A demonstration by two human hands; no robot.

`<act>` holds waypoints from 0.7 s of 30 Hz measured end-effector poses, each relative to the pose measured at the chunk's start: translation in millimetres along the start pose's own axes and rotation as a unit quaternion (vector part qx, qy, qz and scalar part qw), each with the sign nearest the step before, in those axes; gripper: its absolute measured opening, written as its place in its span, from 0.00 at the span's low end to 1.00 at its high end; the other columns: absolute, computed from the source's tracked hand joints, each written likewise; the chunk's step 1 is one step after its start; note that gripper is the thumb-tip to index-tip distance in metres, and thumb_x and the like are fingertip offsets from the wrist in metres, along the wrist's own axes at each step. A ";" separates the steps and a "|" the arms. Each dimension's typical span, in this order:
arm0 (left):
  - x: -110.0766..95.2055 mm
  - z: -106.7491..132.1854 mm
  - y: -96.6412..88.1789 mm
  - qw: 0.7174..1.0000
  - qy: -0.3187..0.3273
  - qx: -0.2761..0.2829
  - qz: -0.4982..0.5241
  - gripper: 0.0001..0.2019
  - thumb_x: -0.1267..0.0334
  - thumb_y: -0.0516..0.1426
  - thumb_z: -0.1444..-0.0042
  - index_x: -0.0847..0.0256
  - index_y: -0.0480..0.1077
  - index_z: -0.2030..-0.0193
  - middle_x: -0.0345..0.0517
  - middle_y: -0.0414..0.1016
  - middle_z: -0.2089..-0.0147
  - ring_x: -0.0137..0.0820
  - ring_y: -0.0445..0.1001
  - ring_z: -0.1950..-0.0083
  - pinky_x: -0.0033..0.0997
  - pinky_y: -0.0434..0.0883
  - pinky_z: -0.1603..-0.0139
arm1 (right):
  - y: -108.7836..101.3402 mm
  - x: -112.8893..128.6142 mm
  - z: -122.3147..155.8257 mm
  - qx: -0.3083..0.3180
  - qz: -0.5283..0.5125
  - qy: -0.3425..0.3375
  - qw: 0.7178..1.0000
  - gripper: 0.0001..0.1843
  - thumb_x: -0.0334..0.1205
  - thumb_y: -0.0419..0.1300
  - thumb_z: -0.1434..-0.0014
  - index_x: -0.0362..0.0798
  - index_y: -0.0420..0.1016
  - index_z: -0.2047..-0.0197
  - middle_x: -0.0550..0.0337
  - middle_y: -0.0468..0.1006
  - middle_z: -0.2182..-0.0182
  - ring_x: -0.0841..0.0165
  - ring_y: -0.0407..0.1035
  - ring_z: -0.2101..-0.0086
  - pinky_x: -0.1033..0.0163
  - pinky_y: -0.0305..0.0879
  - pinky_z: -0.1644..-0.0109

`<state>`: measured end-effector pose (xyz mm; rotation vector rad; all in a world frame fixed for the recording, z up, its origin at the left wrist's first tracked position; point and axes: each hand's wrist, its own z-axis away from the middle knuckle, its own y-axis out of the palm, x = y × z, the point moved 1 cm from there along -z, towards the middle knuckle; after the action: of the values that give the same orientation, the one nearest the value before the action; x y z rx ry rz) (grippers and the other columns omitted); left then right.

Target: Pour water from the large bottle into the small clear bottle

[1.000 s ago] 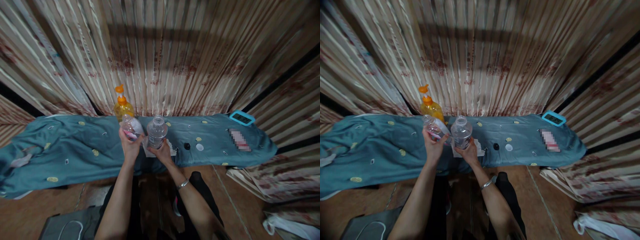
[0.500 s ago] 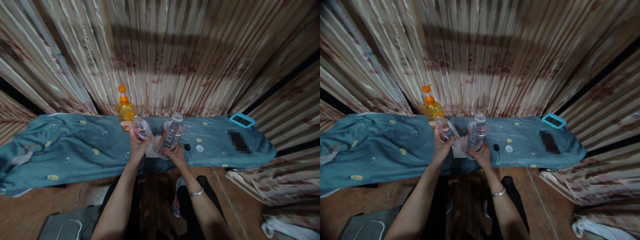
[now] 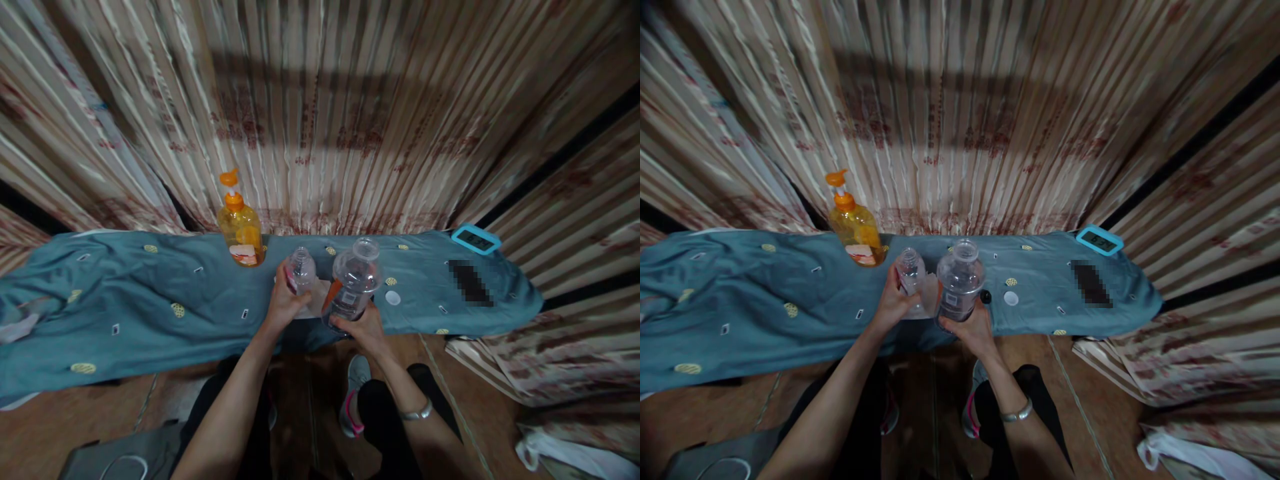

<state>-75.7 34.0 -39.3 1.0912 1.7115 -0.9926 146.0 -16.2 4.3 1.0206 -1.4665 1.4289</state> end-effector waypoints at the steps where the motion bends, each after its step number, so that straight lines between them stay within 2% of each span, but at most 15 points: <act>1: -0.9 0.0 -0.3 1.000 -0.009 0.001 0.005 0.48 0.70 0.73 0.61 0.57 0.62 0.31 0.56 0.76 0.34 0.49 0.78 0.33 0.55 0.74 0.28 | 0.9 1.3 0.6 0.003 -0.001 0.001 1.000 0.37 0.55 0.77 0.61 0.45 0.77 0.51 0.42 0.88 0.55 0.47 0.82 0.54 0.39 0.75 0.44; 4: -6.2 0.1 -2.7 1.000 -0.011 0.004 0.009 0.48 0.68 0.74 0.62 0.57 0.63 0.32 0.55 0.76 0.34 0.51 0.77 0.31 0.58 0.70 0.26 | 3.7 4.3 1.9 0.012 -0.012 -0.001 1.000 0.36 0.54 0.77 0.60 0.45 0.76 0.51 0.42 0.88 0.54 0.48 0.82 0.53 0.39 0.75 0.43; 8: -10.2 0.5 -4.2 1.000 -0.002 0.017 0.011 0.50 0.64 0.76 0.59 0.55 0.60 0.29 0.57 0.73 0.30 0.51 0.74 0.28 0.60 0.67 0.23 | 5.9 5.3 3.5 0.017 -0.023 0.000 1.000 0.36 0.53 0.77 0.60 0.45 0.75 0.49 0.40 0.88 0.53 0.47 0.82 0.53 0.39 0.75 0.44; 11: -7.3 1.8 -4.1 1.000 -0.004 0.019 0.013 0.57 0.61 0.77 0.59 0.54 0.55 0.24 0.61 0.65 0.23 0.53 0.67 0.22 0.61 0.61 0.19 | 6.7 4.6 4.1 0.018 -0.028 -0.002 0.999 0.36 0.52 0.77 0.60 0.45 0.76 0.50 0.39 0.88 0.52 0.45 0.82 0.52 0.37 0.74 0.43; 14: -8.7 5.5 -10.6 1.000 0.009 0.004 0.012 0.63 0.53 0.79 0.58 0.53 0.48 0.20 0.65 0.57 0.19 0.55 0.60 0.18 0.63 0.59 0.18 | 6.6 4.6 4.9 0.019 -0.036 -0.008 0.999 0.35 0.53 0.77 0.60 0.47 0.76 0.50 0.41 0.88 0.52 0.45 0.83 0.53 0.37 0.75 0.43; 16: -19.1 10.1 -20.9 0.998 0.049 -0.031 -0.002 0.62 0.47 0.77 0.54 0.53 0.48 0.20 0.67 0.55 0.18 0.56 0.58 0.17 0.62 0.59 0.18 | 5.9 5.8 6.5 0.018 -0.040 -0.008 0.999 0.35 0.53 0.77 0.60 0.47 0.76 0.51 0.41 0.89 0.53 0.45 0.83 0.53 0.37 0.76 0.44; 18: -38.5 17.0 -32.4 0.991 0.102 -0.077 -0.038 0.58 0.43 0.74 0.49 0.54 0.50 0.20 0.66 0.54 0.17 0.56 0.53 0.15 0.63 0.53 0.16 | 4.7 8.5 9.3 0.018 -0.043 -0.010 0.999 0.34 0.52 0.77 0.60 0.47 0.76 0.52 0.40 0.89 0.53 0.44 0.83 0.54 0.36 0.76 0.45; 20: -63.7 26.3 -39.2 0.980 0.158 -0.099 -0.066 0.56 0.41 0.74 0.49 0.55 0.53 0.20 0.65 0.58 0.19 0.56 0.57 0.16 0.63 0.56 0.17 | 3.0 12.6 13.5 0.022 -0.046 -0.018 0.999 0.32 0.51 0.77 0.59 0.47 0.77 0.53 0.41 0.89 0.54 0.44 0.84 0.55 0.37 0.77 0.45; 21: -76.5 31.7 -39.2 0.977 0.181 -0.089 -0.070 0.54 0.42 0.74 0.49 0.55 0.56 0.22 0.63 0.62 0.21 0.56 0.61 0.19 0.63 0.59 0.18 | 2.0 15.1 15.9 0.026 -0.048 -0.025 0.998 0.31 0.50 0.77 0.59 0.47 0.78 0.53 0.42 0.89 0.55 0.45 0.84 0.55 0.38 0.78 0.46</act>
<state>-85.5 -26.8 28.6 1.0918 2.1528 -0.7359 138.9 -32.1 17.7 1.1501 -1.4027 1.3876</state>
